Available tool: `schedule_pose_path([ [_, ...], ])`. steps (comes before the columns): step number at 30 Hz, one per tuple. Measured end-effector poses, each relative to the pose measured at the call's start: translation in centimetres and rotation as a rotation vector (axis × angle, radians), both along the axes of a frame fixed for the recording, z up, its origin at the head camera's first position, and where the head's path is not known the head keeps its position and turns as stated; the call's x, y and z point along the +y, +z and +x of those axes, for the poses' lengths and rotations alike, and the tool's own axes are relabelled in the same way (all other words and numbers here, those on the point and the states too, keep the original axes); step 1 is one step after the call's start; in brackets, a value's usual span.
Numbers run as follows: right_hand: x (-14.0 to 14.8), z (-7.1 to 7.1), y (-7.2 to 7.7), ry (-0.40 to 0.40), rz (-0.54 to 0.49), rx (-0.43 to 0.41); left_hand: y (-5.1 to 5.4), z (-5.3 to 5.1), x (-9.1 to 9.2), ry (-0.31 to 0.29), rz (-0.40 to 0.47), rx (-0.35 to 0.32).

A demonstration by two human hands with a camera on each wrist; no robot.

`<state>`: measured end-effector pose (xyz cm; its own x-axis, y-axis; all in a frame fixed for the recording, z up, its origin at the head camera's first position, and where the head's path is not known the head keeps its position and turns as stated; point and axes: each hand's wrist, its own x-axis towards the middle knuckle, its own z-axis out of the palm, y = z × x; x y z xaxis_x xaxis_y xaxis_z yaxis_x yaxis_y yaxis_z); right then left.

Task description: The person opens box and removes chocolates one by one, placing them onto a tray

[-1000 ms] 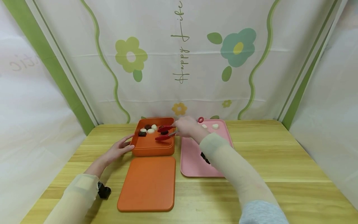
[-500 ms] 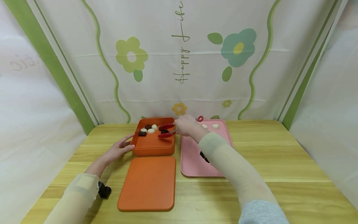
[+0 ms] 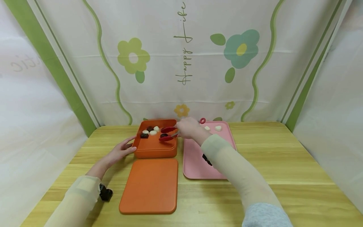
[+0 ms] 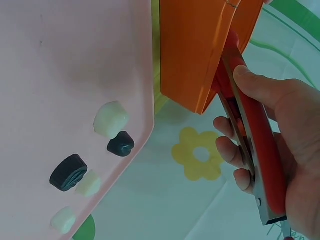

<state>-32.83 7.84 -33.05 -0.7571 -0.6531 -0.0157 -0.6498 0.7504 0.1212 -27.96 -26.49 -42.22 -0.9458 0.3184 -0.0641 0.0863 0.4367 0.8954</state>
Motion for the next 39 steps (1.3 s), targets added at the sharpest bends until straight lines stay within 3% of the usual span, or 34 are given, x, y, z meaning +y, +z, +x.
schedule_pose_path([
  [31, 0.5, 0.2, -1.4, 0.033, -0.079, -0.041, 0.1, 0.1, 0.2, 0.003, 0.005, 0.0],
  [39, 1.4, 0.7, -1.1, 0.05, -0.157, -0.043, 0.2, 0.2, 0.1, 0.002, -0.008, 0.012],
])
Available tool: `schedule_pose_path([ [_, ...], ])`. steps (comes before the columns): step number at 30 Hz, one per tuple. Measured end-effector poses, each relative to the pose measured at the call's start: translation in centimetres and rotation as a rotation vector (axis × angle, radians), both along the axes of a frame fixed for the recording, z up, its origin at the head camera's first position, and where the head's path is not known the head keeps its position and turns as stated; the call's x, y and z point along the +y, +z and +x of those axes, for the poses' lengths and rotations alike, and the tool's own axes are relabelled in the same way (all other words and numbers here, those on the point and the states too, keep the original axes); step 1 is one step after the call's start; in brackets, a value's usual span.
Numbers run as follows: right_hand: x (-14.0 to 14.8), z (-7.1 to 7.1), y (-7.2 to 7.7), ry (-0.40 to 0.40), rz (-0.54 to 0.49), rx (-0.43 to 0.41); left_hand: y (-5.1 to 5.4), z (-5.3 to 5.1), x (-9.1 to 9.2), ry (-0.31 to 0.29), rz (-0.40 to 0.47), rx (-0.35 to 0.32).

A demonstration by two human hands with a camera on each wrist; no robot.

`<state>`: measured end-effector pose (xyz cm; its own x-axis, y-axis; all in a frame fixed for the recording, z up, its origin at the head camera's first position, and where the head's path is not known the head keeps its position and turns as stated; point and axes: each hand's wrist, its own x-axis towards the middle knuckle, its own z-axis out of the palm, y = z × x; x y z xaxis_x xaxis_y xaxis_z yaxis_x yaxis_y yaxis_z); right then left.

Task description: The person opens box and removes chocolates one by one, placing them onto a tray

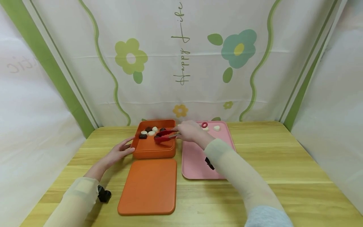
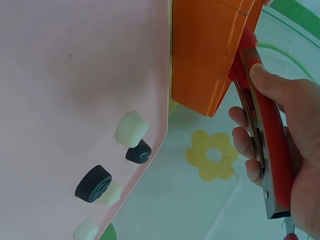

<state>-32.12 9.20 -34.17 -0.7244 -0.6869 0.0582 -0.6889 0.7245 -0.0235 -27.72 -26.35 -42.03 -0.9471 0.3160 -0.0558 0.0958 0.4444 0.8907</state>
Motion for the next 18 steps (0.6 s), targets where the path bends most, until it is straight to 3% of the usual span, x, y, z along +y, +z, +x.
schedule_pose_path([
  [12, 2.6, 1.4, 0.4, 0.075, -0.143, 0.053, 0.1, 0.1, 0.0, 0.004, -0.021, -0.002],
  [18, 4.1, 2.1, 0.7, 0.111, -0.197, 0.127, 0.0, -0.2, 0.0, -0.001, -0.015, -0.009],
])
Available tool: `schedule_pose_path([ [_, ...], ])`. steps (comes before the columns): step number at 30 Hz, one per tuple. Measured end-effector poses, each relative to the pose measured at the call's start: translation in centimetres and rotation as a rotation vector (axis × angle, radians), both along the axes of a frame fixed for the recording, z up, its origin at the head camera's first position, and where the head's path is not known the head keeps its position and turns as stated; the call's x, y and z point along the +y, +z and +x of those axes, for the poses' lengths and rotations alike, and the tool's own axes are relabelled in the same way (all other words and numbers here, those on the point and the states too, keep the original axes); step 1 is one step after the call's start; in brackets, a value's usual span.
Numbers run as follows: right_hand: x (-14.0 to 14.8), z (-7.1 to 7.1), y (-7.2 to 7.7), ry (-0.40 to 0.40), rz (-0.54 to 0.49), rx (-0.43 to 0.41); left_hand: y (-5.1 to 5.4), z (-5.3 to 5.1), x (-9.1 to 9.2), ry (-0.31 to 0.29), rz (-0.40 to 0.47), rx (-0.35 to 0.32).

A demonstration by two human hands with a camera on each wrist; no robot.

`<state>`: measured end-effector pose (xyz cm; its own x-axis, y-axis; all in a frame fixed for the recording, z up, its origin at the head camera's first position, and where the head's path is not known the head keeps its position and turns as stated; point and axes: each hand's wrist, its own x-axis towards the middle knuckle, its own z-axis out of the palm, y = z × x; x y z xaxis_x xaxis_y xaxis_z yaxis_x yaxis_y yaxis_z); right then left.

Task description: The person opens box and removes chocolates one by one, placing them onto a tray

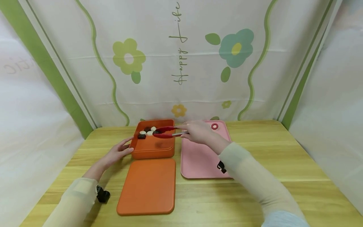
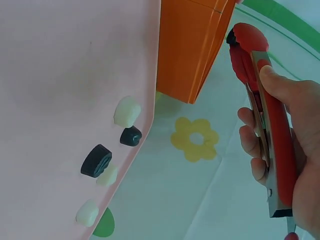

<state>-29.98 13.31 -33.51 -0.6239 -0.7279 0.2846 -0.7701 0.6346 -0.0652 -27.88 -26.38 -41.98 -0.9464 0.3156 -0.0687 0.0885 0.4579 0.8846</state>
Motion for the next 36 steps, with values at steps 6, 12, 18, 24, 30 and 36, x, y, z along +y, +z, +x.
schedule_pose_path([
  [6, 1.7, 1.0, 0.5, -0.002, -0.02, 0.067, 0.1, 0.1, 0.0, -0.004, 0.005, -0.002],
  [12, 3.5, 2.0, 0.5, -0.062, -0.033, 0.159, -0.1, 0.1, 0.0, -0.006, 0.014, 0.002],
  [18, 5.7, 2.9, 0.4, -0.097, -0.043, 0.171, -0.2, 0.0, 0.0, -0.006, 0.009, 0.012],
  [24, 8.2, 4.0, 0.4, -0.154, -0.039, 0.165, -0.3, -0.2, 0.0, -0.017, 0.016, 0.012],
  [30, 10.7, 5.2, 0.4, -0.193, -0.031, 0.187, -0.3, -0.1, 0.0, -0.019, 0.015, 0.011],
  [36, 12.7, 5.6, 0.0, -0.202, -0.049, 0.214, -0.3, -0.1, -0.1, -0.01, 0.007, 0.01],
])
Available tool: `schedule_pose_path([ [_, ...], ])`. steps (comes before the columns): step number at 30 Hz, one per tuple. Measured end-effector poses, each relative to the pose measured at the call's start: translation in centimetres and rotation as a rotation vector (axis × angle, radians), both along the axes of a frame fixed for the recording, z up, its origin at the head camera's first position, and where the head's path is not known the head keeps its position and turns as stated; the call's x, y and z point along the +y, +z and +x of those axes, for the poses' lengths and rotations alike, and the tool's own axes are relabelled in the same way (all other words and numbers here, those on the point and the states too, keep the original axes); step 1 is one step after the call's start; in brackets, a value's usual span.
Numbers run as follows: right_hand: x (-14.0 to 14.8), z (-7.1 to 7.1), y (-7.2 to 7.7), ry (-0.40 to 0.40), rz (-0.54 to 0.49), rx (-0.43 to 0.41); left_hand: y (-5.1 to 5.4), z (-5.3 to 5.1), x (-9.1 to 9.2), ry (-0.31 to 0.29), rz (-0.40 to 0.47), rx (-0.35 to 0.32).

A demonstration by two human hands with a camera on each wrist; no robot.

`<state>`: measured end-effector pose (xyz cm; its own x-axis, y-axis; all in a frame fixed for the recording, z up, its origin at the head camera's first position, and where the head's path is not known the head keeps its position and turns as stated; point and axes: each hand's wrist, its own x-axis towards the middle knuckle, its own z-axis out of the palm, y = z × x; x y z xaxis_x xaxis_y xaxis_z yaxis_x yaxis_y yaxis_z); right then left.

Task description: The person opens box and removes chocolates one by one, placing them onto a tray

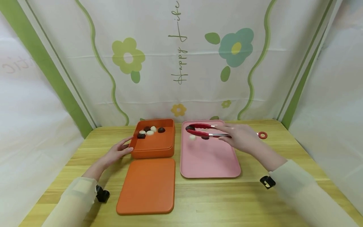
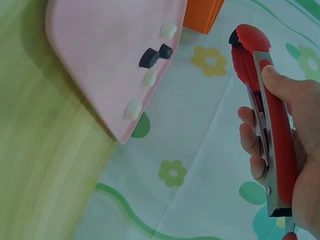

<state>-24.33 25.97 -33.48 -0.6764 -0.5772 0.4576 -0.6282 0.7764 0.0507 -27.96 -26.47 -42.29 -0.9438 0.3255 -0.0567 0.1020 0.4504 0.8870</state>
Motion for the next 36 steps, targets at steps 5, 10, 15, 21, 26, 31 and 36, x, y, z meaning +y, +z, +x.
schedule_pose_path([
  [5, 1.1, 0.7, 0.1, -0.017, 0.012, -0.004, 0.0, 0.0, -0.1, 0.001, 0.007, 0.009],
  [10, 2.5, 1.8, 0.0, -0.055, 0.026, -0.04, -0.1, 0.0, 0.0, -0.002, 0.039, 0.021],
  [15, 4.2, 2.5, -0.6, -0.07, 0.028, -0.032, -0.1, 0.0, 0.0, -0.004, 0.049, 0.013],
  [21, 5.6, 2.7, -1.5, -0.087, 0.031, -0.02, -0.1, 0.1, 0.0, 0.004, 0.032, 0.003],
  [26, 6.5, 2.5, -2.1, -0.121, 0.038, -0.045, -0.1, 0.0, 0.0, 0.012, 0.031, -0.004],
  [31, 7.4, 2.0, -2.8, -0.131, 0.044, -0.063, -0.2, 0.0, -0.1, 0.012, 0.03, -0.006],
  [36, 7.8, 1.5, -3.3, -0.168, 0.057, -0.101, -0.2, 0.0, -0.1, 0.001, 0.031, -0.001],
])
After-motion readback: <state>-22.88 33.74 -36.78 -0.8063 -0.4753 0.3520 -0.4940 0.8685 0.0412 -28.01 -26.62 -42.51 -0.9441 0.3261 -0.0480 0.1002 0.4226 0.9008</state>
